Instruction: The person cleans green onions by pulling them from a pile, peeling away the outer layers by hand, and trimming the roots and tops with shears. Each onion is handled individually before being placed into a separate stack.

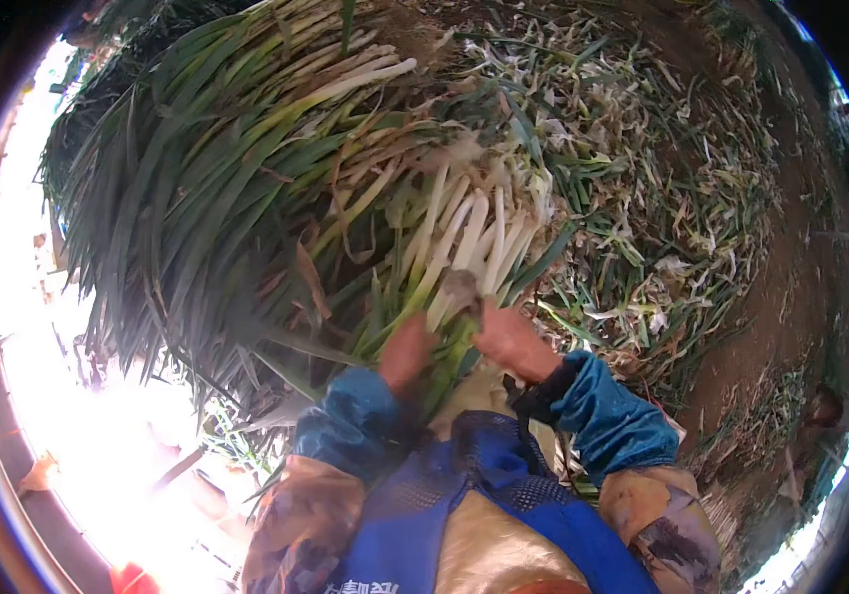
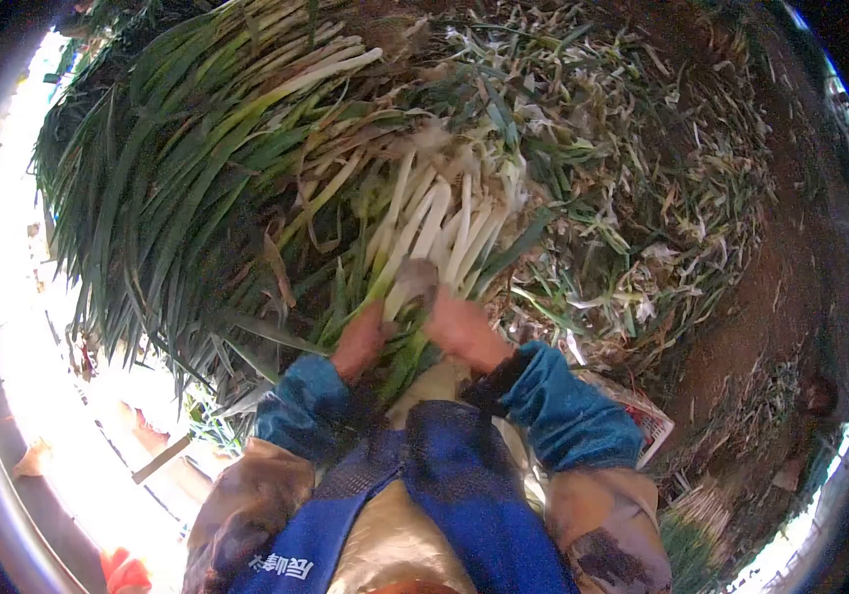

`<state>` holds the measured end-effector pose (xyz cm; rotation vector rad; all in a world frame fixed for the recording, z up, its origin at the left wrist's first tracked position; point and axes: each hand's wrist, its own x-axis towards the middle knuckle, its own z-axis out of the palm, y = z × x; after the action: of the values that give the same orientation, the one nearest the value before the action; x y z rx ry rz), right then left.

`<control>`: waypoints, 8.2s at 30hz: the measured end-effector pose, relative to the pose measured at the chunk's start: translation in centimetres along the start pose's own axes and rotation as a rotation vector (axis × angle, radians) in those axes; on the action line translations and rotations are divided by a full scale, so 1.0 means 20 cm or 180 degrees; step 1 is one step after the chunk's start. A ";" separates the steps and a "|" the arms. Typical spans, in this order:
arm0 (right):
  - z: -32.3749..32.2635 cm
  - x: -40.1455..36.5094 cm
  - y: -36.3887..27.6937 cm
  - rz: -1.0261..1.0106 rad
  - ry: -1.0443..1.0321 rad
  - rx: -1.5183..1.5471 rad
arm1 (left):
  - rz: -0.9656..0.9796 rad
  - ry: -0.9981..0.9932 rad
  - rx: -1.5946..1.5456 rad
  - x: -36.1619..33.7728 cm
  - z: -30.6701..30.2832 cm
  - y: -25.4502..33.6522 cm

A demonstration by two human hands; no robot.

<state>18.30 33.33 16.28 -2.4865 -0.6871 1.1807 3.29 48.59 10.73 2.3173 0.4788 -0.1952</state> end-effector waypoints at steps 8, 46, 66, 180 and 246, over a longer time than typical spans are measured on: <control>0.10 0.14 0.16 -0.0561 0.0601 -0.0006 | -0.0080 0.0875 0.1686 0.57 -0.49 -0.42; 0.04 -0.15 -0.13 -0.1030 0.0379 0.0561 | -0.1201 -0.1302 0.0420 0.05 -0.48 -0.23; 0.13 0.08 -0.21 -0.0701 0.0311 0.0286 | -0.0715 -0.1091 -0.0321 -0.11 -0.41 -0.26; 0.15 -0.50 -0.15 -0.0864 -0.0136 0.0770 | -0.1488 -0.0290 -0.2682 0.19 -0.33 -0.21; 0.10 -0.05 -0.04 -0.0845 0.0188 0.0530 | -0.0052 0.1180 0.1473 0.50 -0.36 -0.14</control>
<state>15.94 33.55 16.15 -2.2040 -0.8360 1.0186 11.39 58.32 11.30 2.8199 0.6942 0.1368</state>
